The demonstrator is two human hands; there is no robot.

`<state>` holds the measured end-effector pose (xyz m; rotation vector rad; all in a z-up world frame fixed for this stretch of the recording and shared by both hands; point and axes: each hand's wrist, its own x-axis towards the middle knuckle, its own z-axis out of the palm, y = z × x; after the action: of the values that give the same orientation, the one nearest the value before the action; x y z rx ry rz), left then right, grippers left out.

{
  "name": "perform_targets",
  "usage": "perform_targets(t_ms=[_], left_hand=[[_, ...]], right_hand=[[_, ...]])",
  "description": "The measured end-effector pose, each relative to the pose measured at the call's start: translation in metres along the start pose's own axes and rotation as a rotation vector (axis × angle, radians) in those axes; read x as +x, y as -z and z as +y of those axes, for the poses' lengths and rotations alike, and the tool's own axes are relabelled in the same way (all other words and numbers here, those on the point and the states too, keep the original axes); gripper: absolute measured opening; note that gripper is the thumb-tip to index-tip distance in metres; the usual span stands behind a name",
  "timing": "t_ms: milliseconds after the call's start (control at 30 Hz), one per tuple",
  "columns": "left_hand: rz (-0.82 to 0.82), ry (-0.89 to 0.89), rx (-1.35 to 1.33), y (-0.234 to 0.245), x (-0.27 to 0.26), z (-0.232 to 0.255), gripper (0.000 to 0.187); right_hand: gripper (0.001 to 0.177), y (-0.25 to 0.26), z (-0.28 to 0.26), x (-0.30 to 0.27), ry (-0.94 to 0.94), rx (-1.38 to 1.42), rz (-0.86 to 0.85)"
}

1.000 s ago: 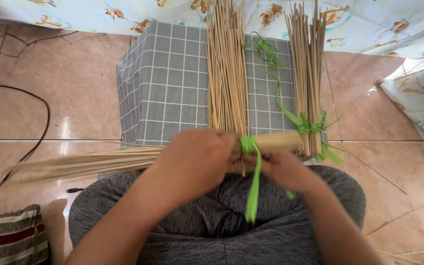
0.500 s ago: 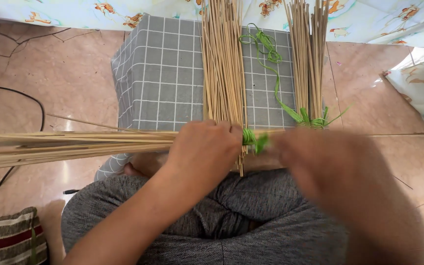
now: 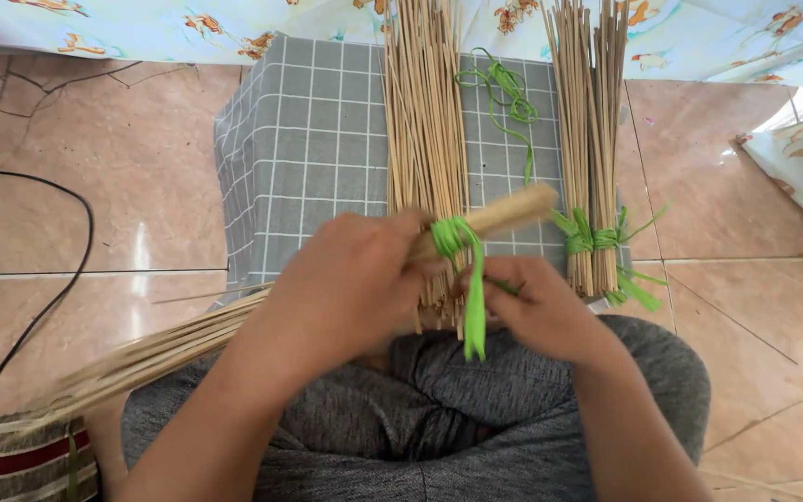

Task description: Organizing and tying bamboo sticks into bundles using plastic strips.

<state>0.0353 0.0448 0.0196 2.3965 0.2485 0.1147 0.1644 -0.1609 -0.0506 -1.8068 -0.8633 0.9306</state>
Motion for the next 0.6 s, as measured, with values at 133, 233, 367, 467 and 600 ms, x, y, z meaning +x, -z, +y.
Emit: perform_targets(t_ms=[133, 233, 367, 467, 600], left_hand=[[0.099, -0.024, 0.059, -0.005, 0.006, -0.003, 0.069], [0.143, -0.094, 0.160, -0.018, 0.007, -0.003, 0.054], [0.065, -0.046, 0.284, -0.027, 0.015, 0.010, 0.059], [0.010, 0.002, 0.251, -0.034, 0.011, 0.017, 0.060], [-0.066, 0.074, 0.085, -0.033, -0.002, 0.033, 0.059]], right_hand=[[0.013, -0.011, -0.023, -0.008, 0.211, -0.222, 0.142], [0.009, -0.016, -0.028, -0.016, 0.270, -0.297, 0.291], [0.006, -0.016, -0.029, -0.019, 0.435, -0.414, 0.411], [0.005, -0.015, -0.030, -0.024, 0.428, -0.302, 0.483], [0.008, -0.011, -0.033, -0.033, 0.407, -0.007, 0.478]])
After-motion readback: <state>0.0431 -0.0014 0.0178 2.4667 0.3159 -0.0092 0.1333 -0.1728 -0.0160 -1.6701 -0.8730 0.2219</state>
